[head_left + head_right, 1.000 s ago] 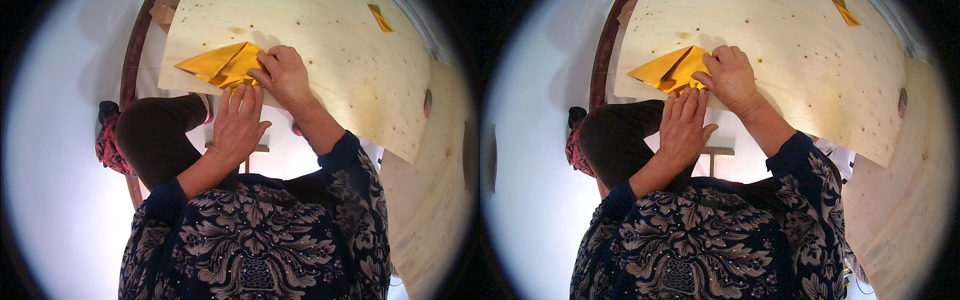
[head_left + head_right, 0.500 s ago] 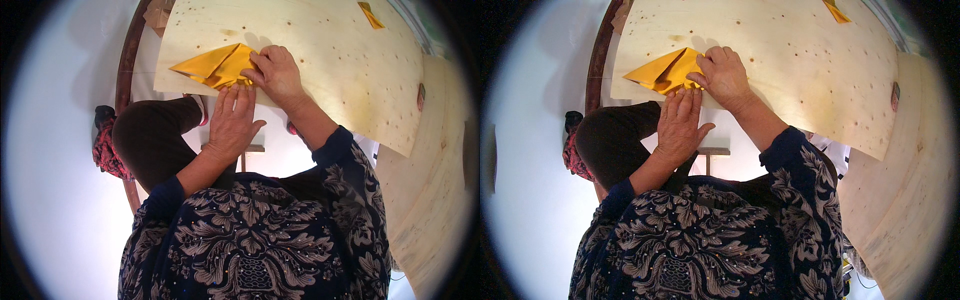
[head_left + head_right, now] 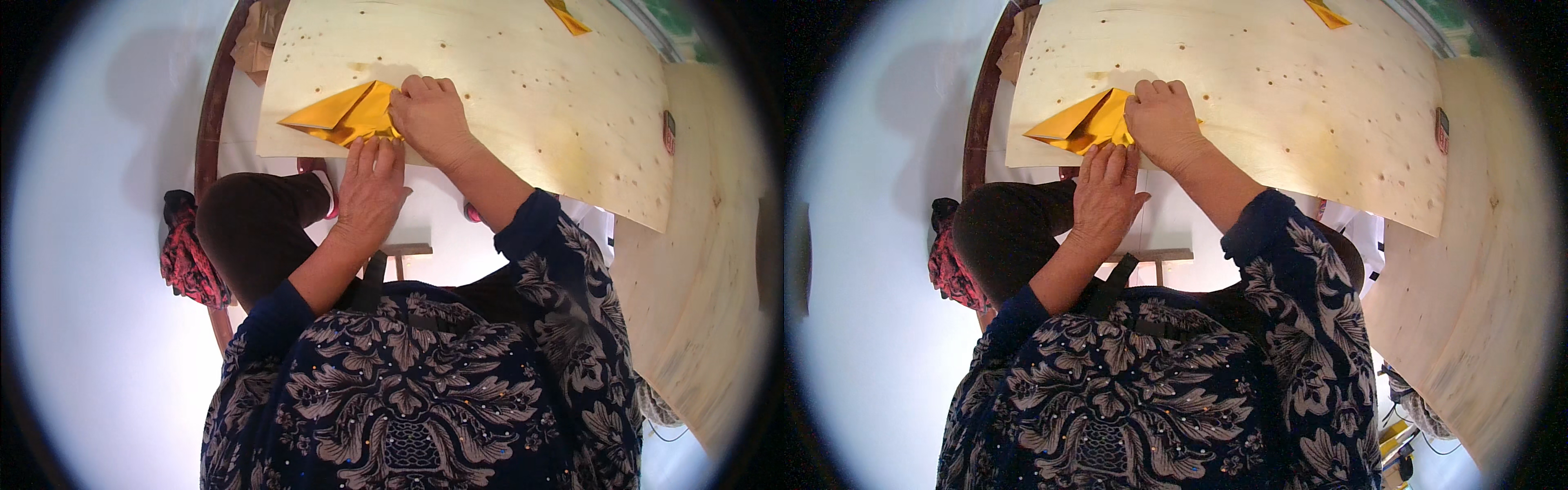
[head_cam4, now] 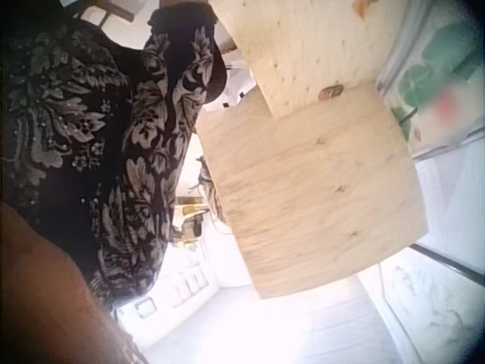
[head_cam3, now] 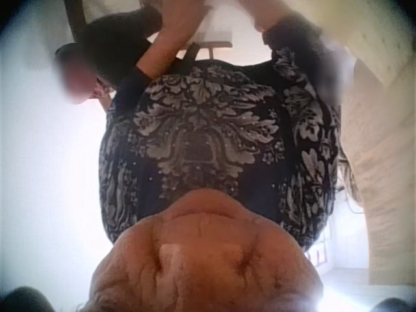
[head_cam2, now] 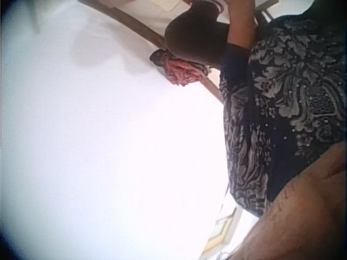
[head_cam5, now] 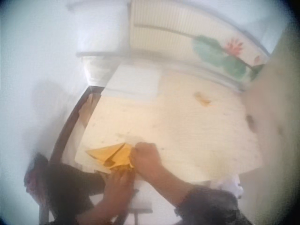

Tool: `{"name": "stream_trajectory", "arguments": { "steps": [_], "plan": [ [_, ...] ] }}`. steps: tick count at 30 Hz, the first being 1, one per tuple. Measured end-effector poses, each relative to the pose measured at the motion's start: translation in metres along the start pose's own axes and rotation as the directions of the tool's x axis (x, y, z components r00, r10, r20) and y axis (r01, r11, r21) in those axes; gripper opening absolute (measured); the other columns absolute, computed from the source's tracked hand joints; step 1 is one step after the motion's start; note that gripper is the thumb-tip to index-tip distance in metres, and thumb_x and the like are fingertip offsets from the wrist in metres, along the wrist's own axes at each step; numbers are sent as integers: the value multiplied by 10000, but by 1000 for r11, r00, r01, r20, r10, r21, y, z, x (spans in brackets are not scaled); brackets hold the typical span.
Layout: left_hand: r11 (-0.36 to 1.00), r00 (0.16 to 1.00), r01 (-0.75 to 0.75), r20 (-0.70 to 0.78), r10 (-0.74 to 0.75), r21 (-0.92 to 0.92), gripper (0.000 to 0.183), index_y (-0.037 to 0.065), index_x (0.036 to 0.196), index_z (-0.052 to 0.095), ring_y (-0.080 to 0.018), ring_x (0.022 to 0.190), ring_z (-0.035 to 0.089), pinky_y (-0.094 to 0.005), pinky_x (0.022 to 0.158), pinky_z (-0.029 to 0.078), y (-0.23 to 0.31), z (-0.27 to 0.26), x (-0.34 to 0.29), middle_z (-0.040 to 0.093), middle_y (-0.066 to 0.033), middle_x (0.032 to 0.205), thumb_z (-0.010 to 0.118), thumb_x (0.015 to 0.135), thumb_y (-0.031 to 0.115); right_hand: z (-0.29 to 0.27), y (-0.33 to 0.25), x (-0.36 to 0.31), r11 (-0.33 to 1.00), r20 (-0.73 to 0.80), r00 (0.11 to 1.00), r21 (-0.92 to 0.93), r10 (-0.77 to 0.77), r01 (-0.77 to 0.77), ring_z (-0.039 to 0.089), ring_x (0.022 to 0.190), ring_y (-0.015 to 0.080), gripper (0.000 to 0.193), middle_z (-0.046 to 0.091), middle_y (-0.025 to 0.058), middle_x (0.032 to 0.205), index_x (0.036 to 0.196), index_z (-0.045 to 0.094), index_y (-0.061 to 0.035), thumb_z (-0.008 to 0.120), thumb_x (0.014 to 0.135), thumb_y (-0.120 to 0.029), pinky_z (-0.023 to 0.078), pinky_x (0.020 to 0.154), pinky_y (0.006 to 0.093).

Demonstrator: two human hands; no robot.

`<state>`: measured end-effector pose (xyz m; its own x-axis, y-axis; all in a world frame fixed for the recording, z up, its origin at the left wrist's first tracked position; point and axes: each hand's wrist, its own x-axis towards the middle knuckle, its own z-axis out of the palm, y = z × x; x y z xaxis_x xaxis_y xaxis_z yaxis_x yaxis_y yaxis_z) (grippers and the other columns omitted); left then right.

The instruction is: The person folds a rectangular sheet of gold-colored paper on a wooden table, making multiple creases and shaping it into a smaller folded form. The hands press and align edges repeatedly to create crisp folds.

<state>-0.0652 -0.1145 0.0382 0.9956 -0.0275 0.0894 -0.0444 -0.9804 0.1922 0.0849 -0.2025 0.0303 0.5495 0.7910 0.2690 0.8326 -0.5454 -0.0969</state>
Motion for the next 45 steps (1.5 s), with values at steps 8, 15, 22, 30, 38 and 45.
{"name": "stream_trajectory", "arguments": {
  "steps": [8,15,22,30,38,45],
  "plan": [
    [997,998,-22,-58,27,75,842,10,1387,467,-330,1363,371,-479,1186,239,-8,19,-10,436,-166,1387,828,680,290,7,-12,-19,988,-53,991,101,124,-118,526,1147,262,329,583,87,1141,1157,674,-107,639,886,-290,363,1056,451],
    [1000,1000,-15,8,15,17,856,-1,1421,433,-330,1423,309,-500,1200,189,-9,19,-15,397,-178,1457,803,714,308,8,-1,-22,999,52,998,-45,22,-20,264,1465,296,537,421,103,1505,1280,618,-152,601,894,-525,130,1205,505],
    [1000,1000,-15,3,15,0,869,10,1435,418,-321,1426,309,-512,1199,182,-10,19,-16,403,-166,1447,804,711,296,4,24,-11,997,93,995,72,-39,32,261,1471,278,650,408,98,1520,1283,611,-224,620,806,-666,114,1210,494],
    [1000,999,-16,-43,16,-22,728,7,1385,475,-323,1394,351,-515,1188,215,-10,17,-14,452,-162,1378,739,749,243,9,57,0,976,-6,990,165,-143,142,448,1352,245,634,518,87,1430,1249,627,-139,707,790,-569,275,1165,451],
    [1000,999,-5,-32,5,-25,733,28,1363,498,-299,1338,420,-516,1185,230,-10,9,-5,481,-136,1361,780,715,225,-38,1,-56,940,-130,975,270,-179,209,535,1262,296,415,599,125,1307,1213,618,-36,678,820,-155,386,1090,462],
    [1000,999,-19,-26,18,-22,679,37,1334,530,-301,1330,436,-515,1182,235,-12,4,-5,510,-130,1332,771,714,170,-11,-20,-87,966,63,996,256,-62,44,355,1428,287,571,479,164,1448,1321,562,-7,651,851,-318,199,1199,510]
  ]
}}
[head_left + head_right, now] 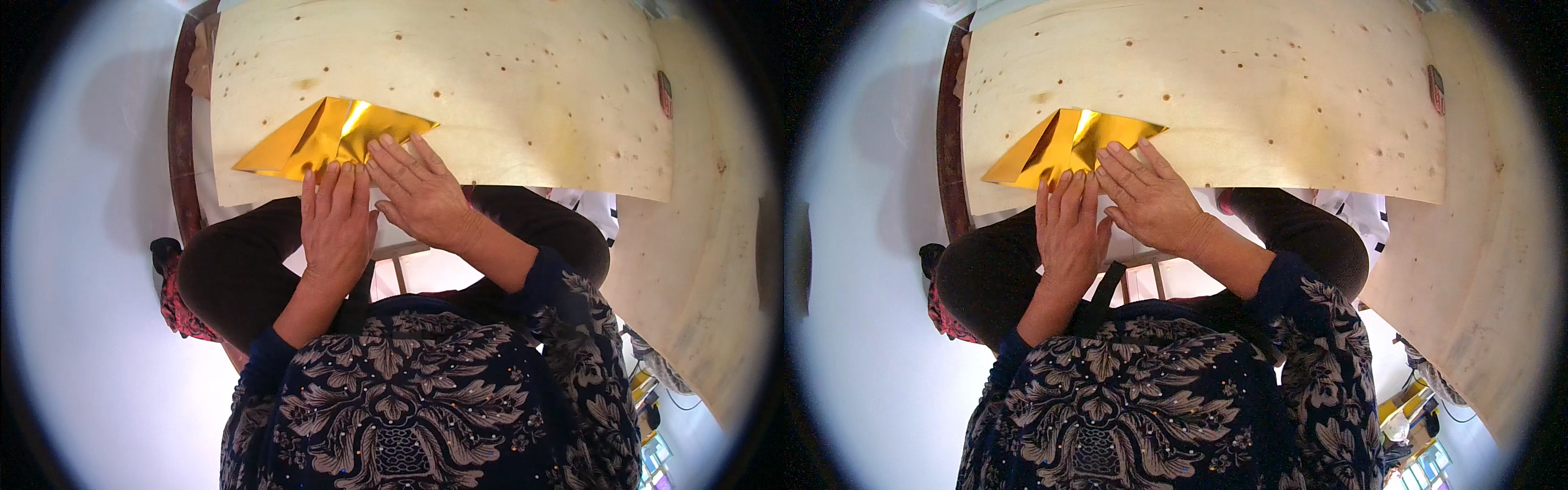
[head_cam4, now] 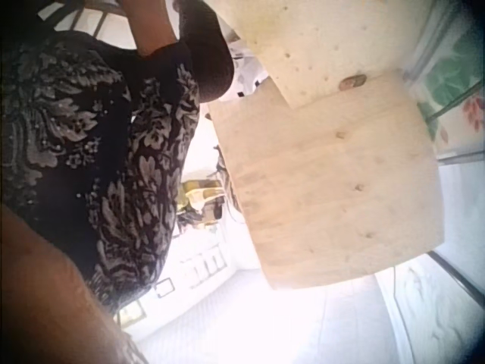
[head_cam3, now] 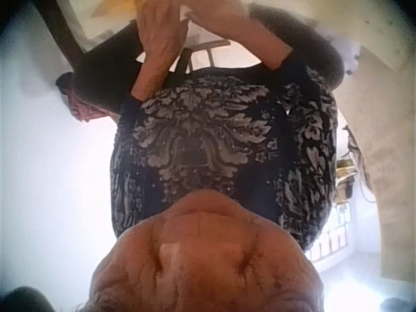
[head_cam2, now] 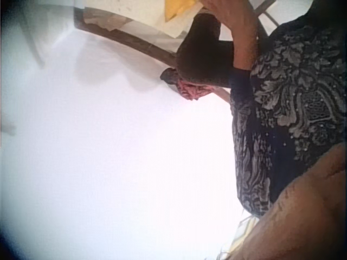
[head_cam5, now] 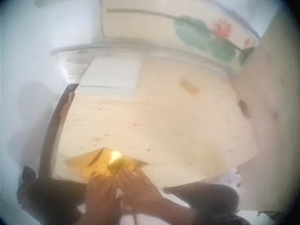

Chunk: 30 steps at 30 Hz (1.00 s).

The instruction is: The person folds a rectangular sheet of gold-colored paper on a wooden table, making multiple creases and shaping it into a smaller folded form. The hands press and align edges repeatedly to create crisp folds.

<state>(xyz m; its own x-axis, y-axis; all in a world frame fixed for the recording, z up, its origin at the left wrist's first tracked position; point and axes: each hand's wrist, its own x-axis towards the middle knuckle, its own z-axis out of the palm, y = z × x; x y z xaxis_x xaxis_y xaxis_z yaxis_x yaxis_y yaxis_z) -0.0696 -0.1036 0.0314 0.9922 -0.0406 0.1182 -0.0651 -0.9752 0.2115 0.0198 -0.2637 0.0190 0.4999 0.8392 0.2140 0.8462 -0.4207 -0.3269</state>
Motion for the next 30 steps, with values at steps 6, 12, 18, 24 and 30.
{"name": "stream_trajectory", "arguments": {
  "steps": [6,12,18,24,30],
  "plan": [
    [1000,1000,16,15,-16,-22,721,50,1361,518,-297,1338,431,-512,1180,235,1,-2,1,507,-125,1350,785,703,173,-13,14,1,999,53,998,-28,-19,21,341,1438,286,580,455,159,1475,1323,559,-7,655,851,-331,203,1199,488],
    [999,1000,12,16,-11,-36,699,43,1340,534,-289,1326,441,-522,1174,241,-1,-4,1,517,-118,1335,782,698,167,-12,24,-8,998,47,999,-54,18,-16,344,1438,274,594,448,151,1483,1341,540,-13,656,864,-348,208,1200,466],
    [999,1000,22,11,-22,-44,716,60,1358,523,-284,1327,440,-520,1176,243,-3,-1,1,516,-106,1340,785,700,170,-20,25,-16,984,23,990,-119,140,-136,343,1440,258,605,434,145,1499,1337,548,-25,661,860,-380,189,1199,491],
    [999,1000,19,16,-18,-41,722,68,1367,522,-285,1328,437,-522,1176,245,-4,-1,0,513,-105,1343,786,703,175,-18,27,-18,982,5,987,-109,158,-157,367,1429,245,627,454,128,1488,1343,547,-35,674,845,-394,181,1192,519],
    [996,999,33,4,-33,-77,721,69,1354,530,-285,1319,444,-527,1177,236,-3,0,0,510,-106,1332,792,690,174,-40,25,-7,969,-61,971,-80,230,-235,452,1371,256,509,571,129,1371,1223,645,-27,706,833,-348,195,1176,549]
  ]
}}
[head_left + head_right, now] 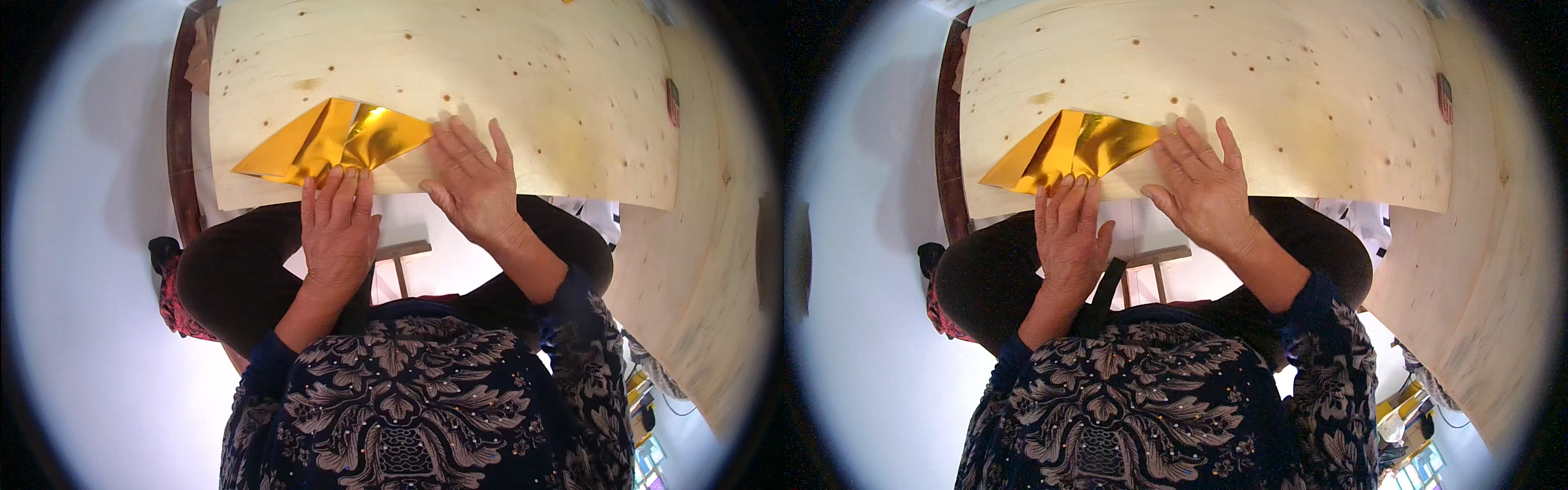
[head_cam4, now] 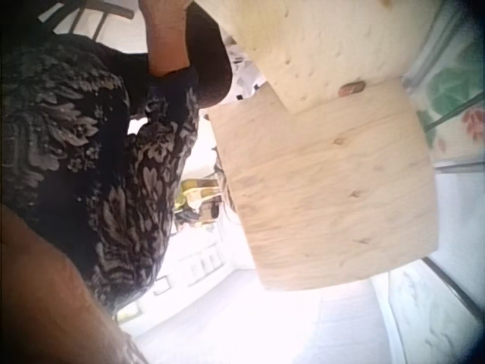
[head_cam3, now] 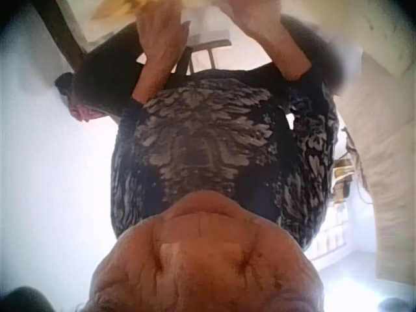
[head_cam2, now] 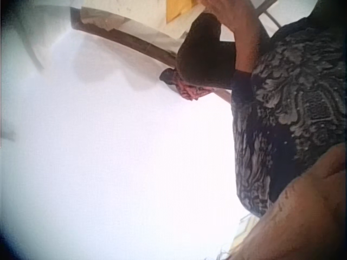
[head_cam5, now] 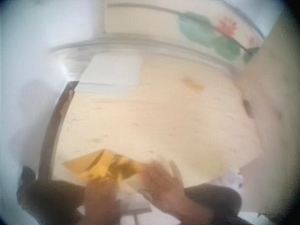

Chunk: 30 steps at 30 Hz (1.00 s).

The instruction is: The person folds a rectangular sheet of gold-colored paper on a wooden table, making multiple creases and shaping it into a smaller folded form. The hands press and align edges repeatedly to create crisp folds.

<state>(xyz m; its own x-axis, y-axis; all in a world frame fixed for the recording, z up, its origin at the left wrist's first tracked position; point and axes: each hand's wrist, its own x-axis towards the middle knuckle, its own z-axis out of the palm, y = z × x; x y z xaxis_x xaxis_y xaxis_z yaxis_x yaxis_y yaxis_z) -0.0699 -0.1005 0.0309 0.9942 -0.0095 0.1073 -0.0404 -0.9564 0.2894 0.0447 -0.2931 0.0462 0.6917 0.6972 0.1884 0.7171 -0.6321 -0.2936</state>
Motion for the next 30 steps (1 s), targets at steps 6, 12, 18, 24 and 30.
{"name": "stream_trajectory", "arguments": {
  "steps": [6,12,18,24,30],
  "plan": [
    [1000,1000,-4,-24,3,-28,713,61,1343,538,-284,1327,427,-534,1182,226,0,2,0,507,-108,1319,792,687,179,34,-34,35,979,-98,985,130,-142,154,464,1353,327,437,546,192,1377,1212,615,31,655,812,-141,329,1148,464],
    [1000,1000,1,18,0,-27,715,37,1358,523,-284,1367,388,-543,1189,198,-1,2,-2,483,-117,1369,782,708,185,45,-32,40,989,-36,990,53,-137,139,455,1360,326,433,515,187,1415,1261,598,13,616,866,-163,311,1158,465],
    [1000,999,-5,50,5,-4,745,31,1390,495,-282,1398,354,-545,1194,170,-1,4,-5,468,-123,1398,780,725,209,45,-41,47,998,-40,998,14,-55,56,465,1354,298,425,528,166,1408,1275,621,-55,637,874,-191,309,1143,444],
    [1000,997,-3,83,3,2,780,22,1407,478,-273,1438,313,-556,1192,161,-1,4,-11,420,-129,1467,789,724,236,49,-43,55,999,-33,999,-44,-23,22,417,1388,299,454,493,151,1446,1283,630,-108,667,879,-311,207,1170,500],
    [994,998,19,66,-12,-111,795,10,1422,457,-264,1459,290,-550,1194,145,-2,3,-17,387,-131,1506,787,731,223,50,-46,54,999,-14,1000,-51,10,-11,367,1421,310,513,462,147,1478,1312,613,-111,660,881,-386,165,1173,541]
  ]
}}
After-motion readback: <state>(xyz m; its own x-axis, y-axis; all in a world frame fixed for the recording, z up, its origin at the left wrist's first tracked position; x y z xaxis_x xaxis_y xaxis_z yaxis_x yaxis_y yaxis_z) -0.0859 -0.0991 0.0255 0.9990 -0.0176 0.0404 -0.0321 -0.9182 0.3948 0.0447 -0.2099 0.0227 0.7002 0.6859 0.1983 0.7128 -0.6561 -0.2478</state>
